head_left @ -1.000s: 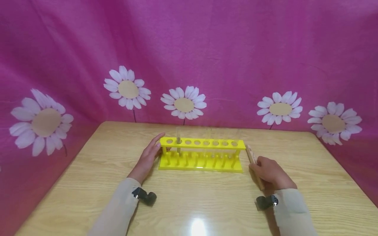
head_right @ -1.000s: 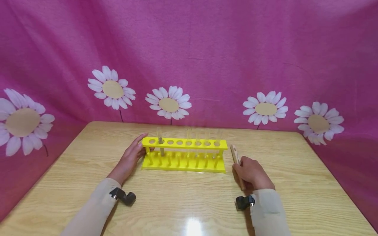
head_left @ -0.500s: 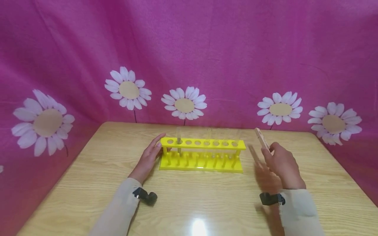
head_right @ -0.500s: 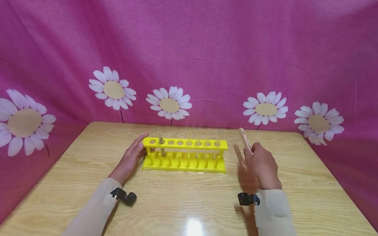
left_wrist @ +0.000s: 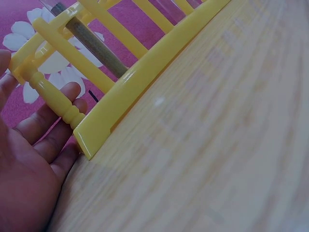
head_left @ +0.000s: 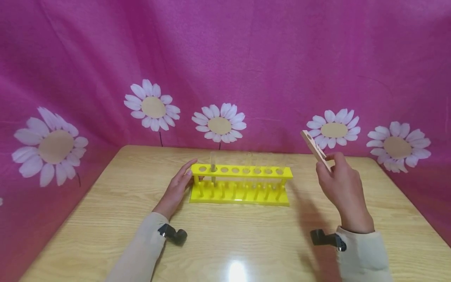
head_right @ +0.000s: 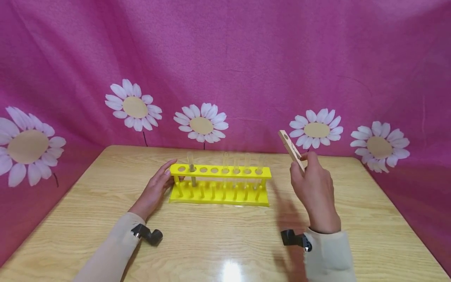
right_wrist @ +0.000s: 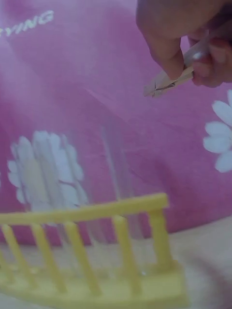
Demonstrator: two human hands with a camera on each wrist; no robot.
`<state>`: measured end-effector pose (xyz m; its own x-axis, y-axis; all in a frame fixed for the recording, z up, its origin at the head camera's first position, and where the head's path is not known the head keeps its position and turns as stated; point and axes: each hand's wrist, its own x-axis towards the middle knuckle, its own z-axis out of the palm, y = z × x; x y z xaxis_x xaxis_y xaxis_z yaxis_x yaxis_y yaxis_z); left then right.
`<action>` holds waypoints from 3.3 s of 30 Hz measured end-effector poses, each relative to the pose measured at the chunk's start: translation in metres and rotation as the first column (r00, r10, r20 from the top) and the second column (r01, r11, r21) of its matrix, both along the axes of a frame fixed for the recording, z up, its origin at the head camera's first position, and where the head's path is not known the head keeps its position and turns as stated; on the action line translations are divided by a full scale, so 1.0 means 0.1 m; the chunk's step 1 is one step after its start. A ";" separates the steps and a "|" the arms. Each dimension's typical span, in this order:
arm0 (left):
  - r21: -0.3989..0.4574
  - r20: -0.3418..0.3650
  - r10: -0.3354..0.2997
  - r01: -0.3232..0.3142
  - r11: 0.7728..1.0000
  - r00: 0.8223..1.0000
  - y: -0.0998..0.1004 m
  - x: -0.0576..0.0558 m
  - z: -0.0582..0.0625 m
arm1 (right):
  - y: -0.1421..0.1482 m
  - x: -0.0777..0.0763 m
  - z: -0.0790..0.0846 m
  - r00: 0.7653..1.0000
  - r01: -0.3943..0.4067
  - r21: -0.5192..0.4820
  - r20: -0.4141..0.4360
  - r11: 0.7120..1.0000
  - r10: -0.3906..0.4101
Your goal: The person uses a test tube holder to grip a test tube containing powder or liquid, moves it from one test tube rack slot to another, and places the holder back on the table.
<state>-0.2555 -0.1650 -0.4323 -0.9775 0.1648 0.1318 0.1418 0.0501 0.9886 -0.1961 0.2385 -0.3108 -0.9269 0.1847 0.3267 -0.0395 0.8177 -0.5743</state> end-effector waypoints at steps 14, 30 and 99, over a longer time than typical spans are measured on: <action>-0.039 0.015 0.015 -0.014 0.999 1.000 0.02 0.02 0.02 | -0.38 0.17 0.17 0.975 -0.184 -0.028 -0.135 0.982 0.179; -0.001 0.034 0.000 0.000 1.000 0.999 0.02 0.05 0.08 | -0.99 0.14 0.22 0.919 -0.388 -0.082 -0.115 0.918 0.378; -0.027 0.013 0.016 -0.015 1.000 1.000 -0.01 0.00 -0.01 | -1.55 -0.04 0.17 0.936 -0.276 -0.287 0.138 0.917 0.325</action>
<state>-0.2554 -0.1659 -0.4330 -0.9815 0.1530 0.1151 0.1282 0.0786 0.9886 -0.2002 0.0836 -0.2937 -0.9900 -0.0567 0.1288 -0.1367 0.6051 -0.7843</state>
